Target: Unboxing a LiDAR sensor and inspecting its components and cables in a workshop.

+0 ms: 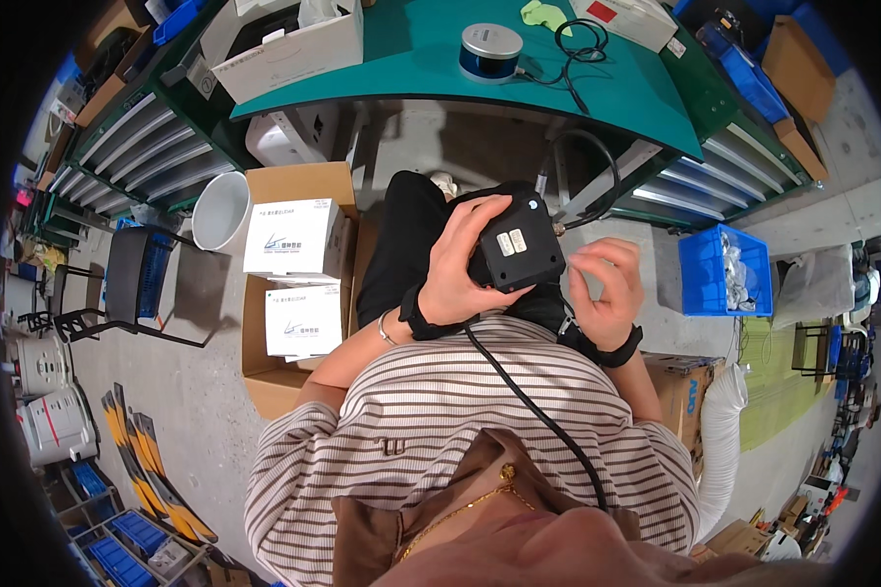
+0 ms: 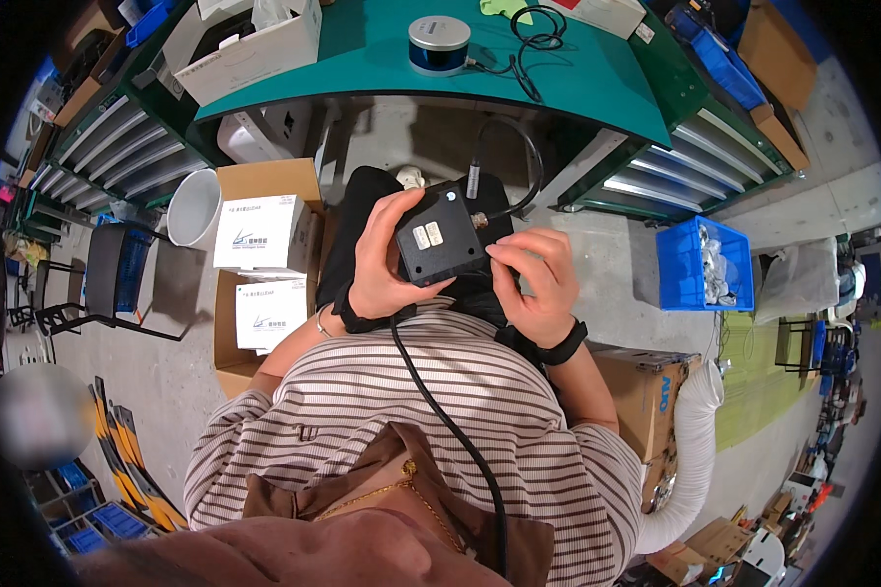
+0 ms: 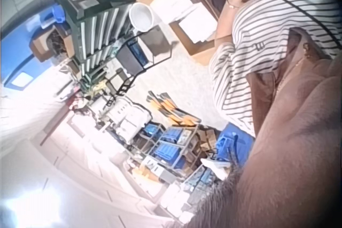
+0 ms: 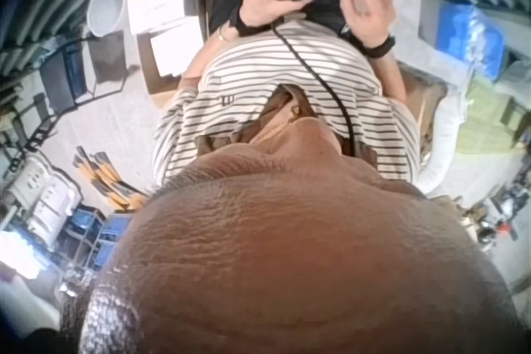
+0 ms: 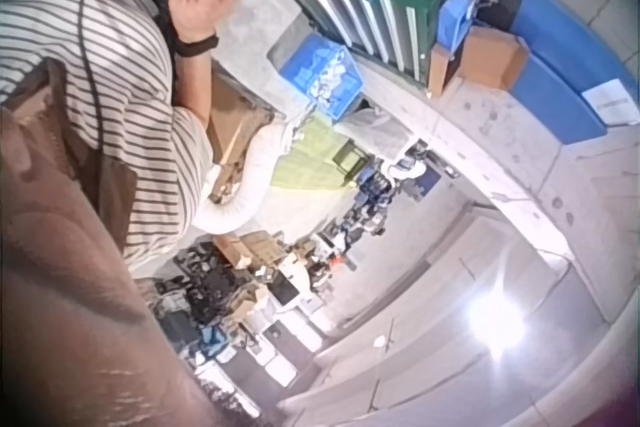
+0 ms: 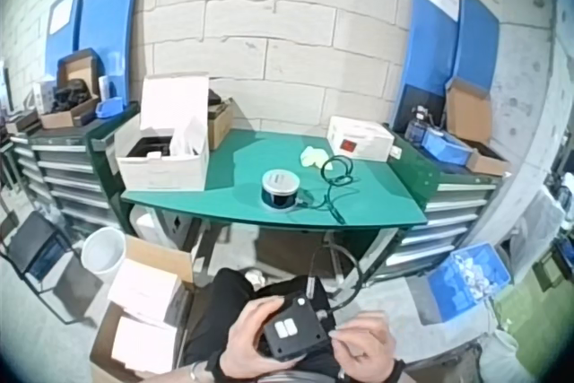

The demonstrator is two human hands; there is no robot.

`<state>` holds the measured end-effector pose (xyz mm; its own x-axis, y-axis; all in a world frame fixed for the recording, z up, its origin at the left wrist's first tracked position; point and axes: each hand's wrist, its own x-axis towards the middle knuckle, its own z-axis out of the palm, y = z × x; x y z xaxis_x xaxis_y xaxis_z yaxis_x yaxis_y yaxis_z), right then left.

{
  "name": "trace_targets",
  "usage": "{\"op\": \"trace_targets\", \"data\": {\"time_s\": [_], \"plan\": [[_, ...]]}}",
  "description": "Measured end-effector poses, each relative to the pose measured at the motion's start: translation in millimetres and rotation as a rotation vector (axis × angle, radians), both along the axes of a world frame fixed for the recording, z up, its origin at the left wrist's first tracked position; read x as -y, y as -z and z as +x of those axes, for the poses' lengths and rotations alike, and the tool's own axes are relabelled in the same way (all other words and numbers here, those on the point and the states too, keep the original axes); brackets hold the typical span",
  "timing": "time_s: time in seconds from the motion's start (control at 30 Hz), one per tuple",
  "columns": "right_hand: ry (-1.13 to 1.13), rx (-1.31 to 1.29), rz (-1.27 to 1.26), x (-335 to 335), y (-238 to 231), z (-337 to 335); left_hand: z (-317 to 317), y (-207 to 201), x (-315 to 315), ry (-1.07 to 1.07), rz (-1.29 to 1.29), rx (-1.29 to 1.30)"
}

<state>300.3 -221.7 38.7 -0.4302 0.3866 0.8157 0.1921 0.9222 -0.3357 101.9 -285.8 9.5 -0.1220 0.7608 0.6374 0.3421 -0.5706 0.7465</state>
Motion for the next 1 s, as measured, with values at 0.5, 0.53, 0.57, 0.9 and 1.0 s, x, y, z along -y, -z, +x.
{"op": "trace_targets", "data": {"time_s": [0.5,0.53,0.57,0.9,1.0], "plan": [[-0.272,-0.266,-0.750,1,10,-6,-1,6,1,0.022,0.041,0.005],[-0.299,-0.197,-0.726,-1,13,-4,-2,6,1,0.049,0.011,0.044],[-0.325,-0.128,-0.701,-4,16,-1,-2,6,1,0.050,0.011,0.045],[-0.611,-0.072,-1.117,-6,6,-4,-1,11,-1,0.213,-0.036,0.026],[-0.587,-0.064,-1.129,-8,9,-1,0,12,-2,0.254,-0.046,0.037]]}}
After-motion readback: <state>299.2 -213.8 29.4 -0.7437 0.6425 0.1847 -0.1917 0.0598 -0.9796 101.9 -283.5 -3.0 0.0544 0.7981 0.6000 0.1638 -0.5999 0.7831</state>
